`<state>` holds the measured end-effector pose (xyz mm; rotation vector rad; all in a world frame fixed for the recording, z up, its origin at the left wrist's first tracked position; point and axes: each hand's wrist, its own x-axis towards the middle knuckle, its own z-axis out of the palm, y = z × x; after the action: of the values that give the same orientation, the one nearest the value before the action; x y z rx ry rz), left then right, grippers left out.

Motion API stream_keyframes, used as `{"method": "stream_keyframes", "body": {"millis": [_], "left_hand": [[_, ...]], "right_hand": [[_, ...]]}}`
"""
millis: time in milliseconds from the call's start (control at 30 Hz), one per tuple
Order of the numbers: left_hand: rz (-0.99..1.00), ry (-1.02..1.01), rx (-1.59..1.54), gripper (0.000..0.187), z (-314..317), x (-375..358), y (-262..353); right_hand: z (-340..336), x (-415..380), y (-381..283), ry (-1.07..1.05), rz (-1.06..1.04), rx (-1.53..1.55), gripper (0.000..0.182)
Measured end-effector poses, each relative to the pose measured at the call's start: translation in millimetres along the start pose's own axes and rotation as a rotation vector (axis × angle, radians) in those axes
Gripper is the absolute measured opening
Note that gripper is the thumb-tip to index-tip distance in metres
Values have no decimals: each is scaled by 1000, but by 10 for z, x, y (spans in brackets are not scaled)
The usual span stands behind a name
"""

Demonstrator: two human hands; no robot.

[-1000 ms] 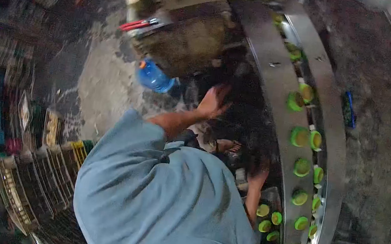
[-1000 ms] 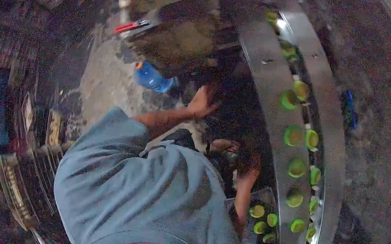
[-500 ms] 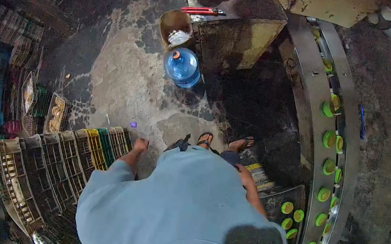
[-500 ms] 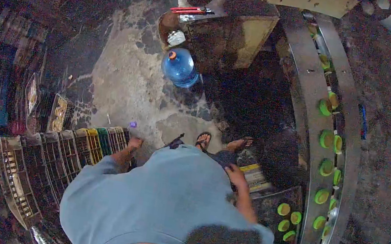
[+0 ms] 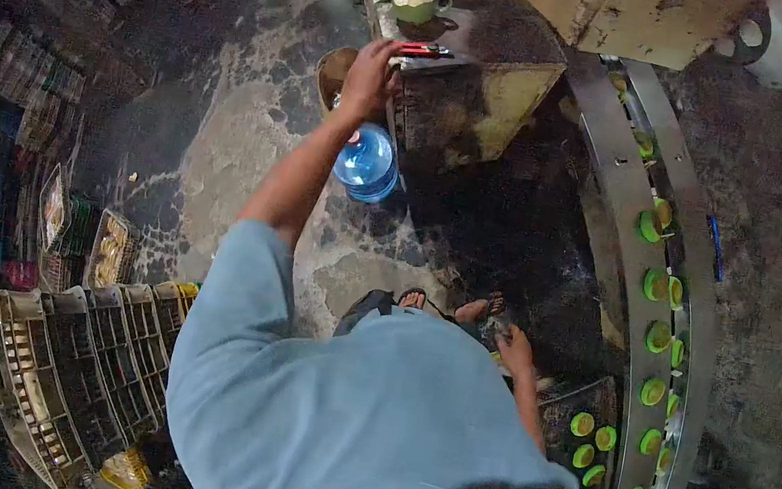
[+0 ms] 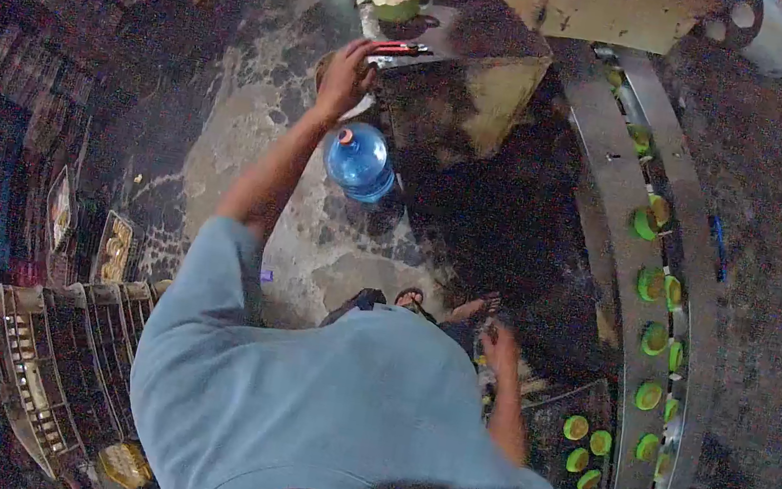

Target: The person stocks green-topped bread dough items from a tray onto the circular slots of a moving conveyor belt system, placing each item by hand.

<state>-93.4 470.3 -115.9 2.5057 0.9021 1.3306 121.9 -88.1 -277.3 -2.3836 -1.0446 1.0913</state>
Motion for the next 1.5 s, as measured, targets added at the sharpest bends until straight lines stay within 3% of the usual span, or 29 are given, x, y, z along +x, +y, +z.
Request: {"method": "stream_keyframes", "body": {"millis": [100,167,233,367,433,500,533,600,667,700,767,833,867,900,933,967,1033,1100,1133,1167,1233,1267,1333,1367,1433,1500], "left_hand": [[76,-118,136,32,150,272,-232],[-59,-260,109,25,222,335,-299],[-20,-289,201,18,421,402,-548],[-204,-410,198,16,420,666,10],[63,-269,129,20,754,676,-293],[16,-214,100,25,953,805,-284],[51,-309,247,28,1054,885,-414],[89,-236,401,31,1245,899,-388],[155,-32,442,32,1201,864,183],[226,24,483,33,1153,757,766],[316,-48,121,35,1340,411,1299],[240,-345,45,48,1704,-526,1402],[189,-487,15,55,1880,-987,1461],[-35,-751,-209,57,1922,-1284,1730],[-29,-906,-324,55,2031,-1553,1848],[-228,-1099,-372,53,2038,-1736,2029],[-435,-1287,-407,51,2146,-1816,2328],[-237,-1374,-528,47,2235,-1732,2609],[-65,-1271,-451,47,2168,-1526,2954],[-79,-1270,-440,47,2318,-1508,2910],[-189,-1491,-460,48,2712,-1464,2650],[-197,-1484,-449,48,2786,-1332,2791],[211,-1122,-343,48,2851,-927,3307],[207,-1119,-338,48,2938,-778,3466],[-47,-1265,-492,50,3142,-512,3744],[24,-1200,-561,49,3249,-151,4116]], "right_hand": [[175,-234,361,179,-70,14,48],[215,-394,532,75,95,47,47],[297,-491,768,17,179,55,49],[650,-476,1379,28,146,51,54],[1005,-349,1744,205,39,25,56],[377,-414,1111,-56,154,37,54],[348,-400,1026,52,81,69,53],[223,-410,928,182,51,115,52],[-15,-415,756,324,-15,187,47],[-188,-433,666,343,15,211,47],[-560,-439,517,323,68,278,45],[-666,-345,557,376,122,305,40],[-665,-255,713,456,59,167,37],[-782,-208,769,545,95,164,34],[-919,-167,805,634,132,163,30],[-1192,-170,789,629,136,176,30],[-1832,-133,839,970,38,-335,21],[-2459,23,1037,995,173,449,31],[-2687,208,1268,1061,166,162,34],[-2911,394,1493,1116,152,-128,37],[-3349,689,1775,1018,179,-80,47],[-3500,780,1759,1014,167,-74,47],[-3759,947,1642,761,481,-245,52],[-3789,1056,1690,760,473,-244,52],[-3750,1244,1847,659,477,-212,58],[-3701,1282,1974,656,381,-190,59]]}}
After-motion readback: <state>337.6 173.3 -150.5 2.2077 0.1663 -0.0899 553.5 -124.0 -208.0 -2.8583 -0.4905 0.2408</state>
